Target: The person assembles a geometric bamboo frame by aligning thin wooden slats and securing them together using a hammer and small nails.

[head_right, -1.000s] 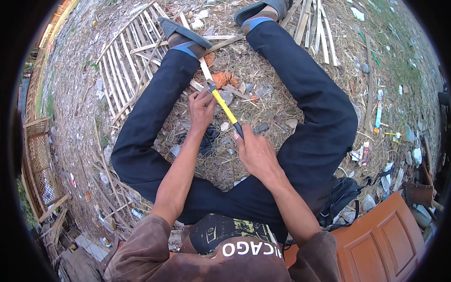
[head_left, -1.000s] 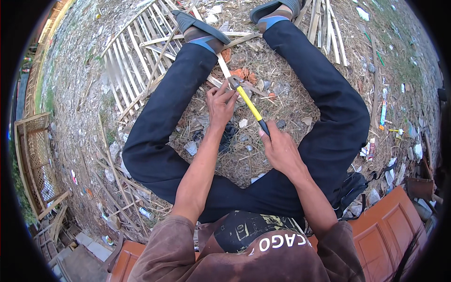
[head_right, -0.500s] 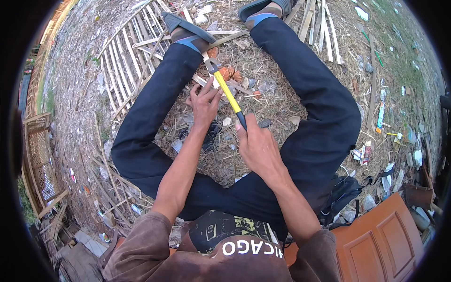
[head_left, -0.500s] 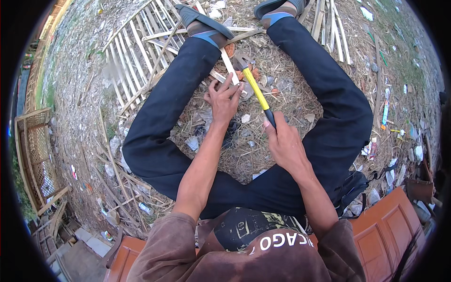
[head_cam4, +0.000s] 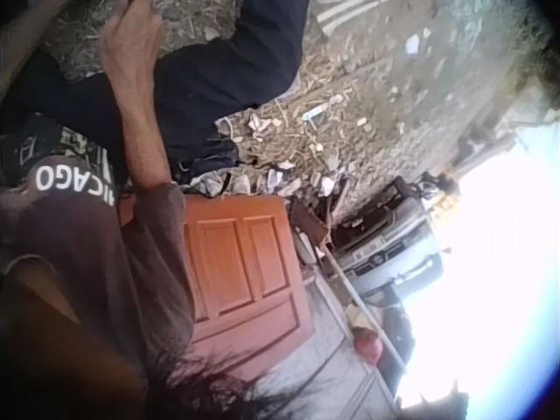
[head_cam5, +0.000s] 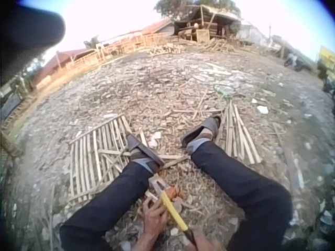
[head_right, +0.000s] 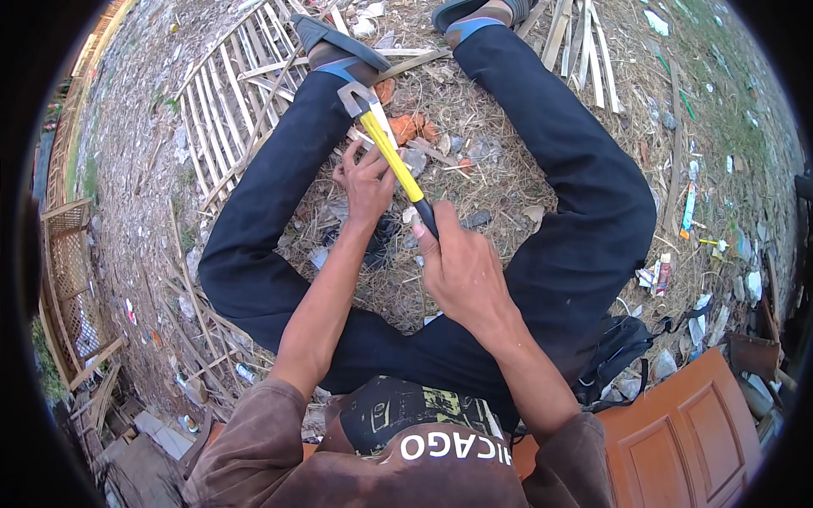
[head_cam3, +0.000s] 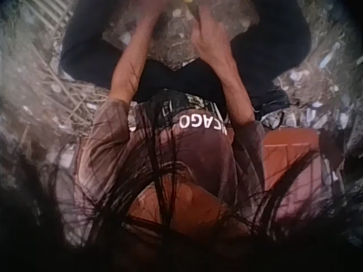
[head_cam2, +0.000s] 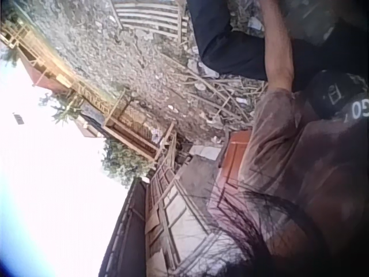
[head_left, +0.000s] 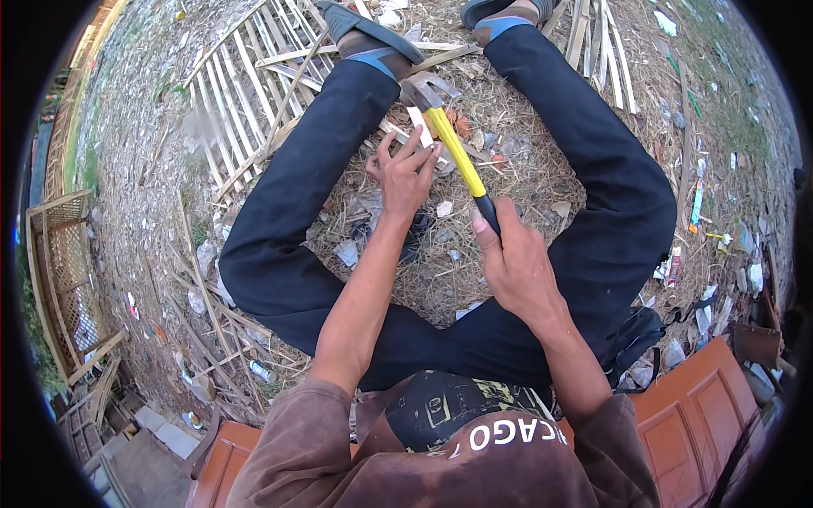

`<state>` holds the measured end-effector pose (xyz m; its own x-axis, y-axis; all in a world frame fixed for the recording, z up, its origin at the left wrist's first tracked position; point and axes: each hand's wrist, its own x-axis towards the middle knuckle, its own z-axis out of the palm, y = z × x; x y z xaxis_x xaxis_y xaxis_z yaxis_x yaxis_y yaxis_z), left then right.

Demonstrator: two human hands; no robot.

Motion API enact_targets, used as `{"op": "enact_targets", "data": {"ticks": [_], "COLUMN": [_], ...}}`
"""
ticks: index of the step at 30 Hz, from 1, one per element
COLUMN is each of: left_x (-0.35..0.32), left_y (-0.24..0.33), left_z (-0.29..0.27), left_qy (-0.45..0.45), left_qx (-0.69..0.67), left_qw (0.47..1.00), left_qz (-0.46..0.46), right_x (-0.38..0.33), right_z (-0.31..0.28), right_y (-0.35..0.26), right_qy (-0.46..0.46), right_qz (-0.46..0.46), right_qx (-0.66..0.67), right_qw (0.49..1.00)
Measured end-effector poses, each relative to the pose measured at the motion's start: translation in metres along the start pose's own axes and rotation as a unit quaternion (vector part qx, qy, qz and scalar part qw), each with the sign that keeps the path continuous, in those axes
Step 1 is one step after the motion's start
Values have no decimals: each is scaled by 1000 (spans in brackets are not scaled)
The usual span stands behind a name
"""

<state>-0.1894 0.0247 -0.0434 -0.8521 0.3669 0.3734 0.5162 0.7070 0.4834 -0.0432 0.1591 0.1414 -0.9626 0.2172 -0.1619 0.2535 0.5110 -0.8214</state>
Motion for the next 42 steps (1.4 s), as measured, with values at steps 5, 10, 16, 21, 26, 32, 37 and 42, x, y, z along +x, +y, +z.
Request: {"op": "enact_targets", "data": {"ticks": [5,10,16,21,26,32,37,42], "left_x": [3,-2,-3,-4,-5,-5,-2,0], "left_y": [7,1,4,1,2,5,5,12], "left_z": [6,-5,8,5,2,5,4,3], "left_qy": [-1,3,-5,-1,-13,-3,-3,-7], "left_qx": [-9,5,-3,4,26,22,26,11], "left_qw": [1000,1000,1000,1000,999,1000,1000,1000], "left_qz": [-1,-17,-3,-11,-13,-6,-10,-15], "right_x": [0,6,-8,-3,-7,3,-2,-2], "right_z": [16,-2,25,7,11,9,16,18], "right_y": [38,-2,48,17,21,17,24,35], "right_qy": [-20,4,-10,-15,3,-3,2,-15], "right_qz": [52,15,34,31,27,32,13,40], "right_qx": [-82,12,-62,-38,-35,-43,-69,-78], "right_qw": [995,1000,997,999,999,999,998,996]}}
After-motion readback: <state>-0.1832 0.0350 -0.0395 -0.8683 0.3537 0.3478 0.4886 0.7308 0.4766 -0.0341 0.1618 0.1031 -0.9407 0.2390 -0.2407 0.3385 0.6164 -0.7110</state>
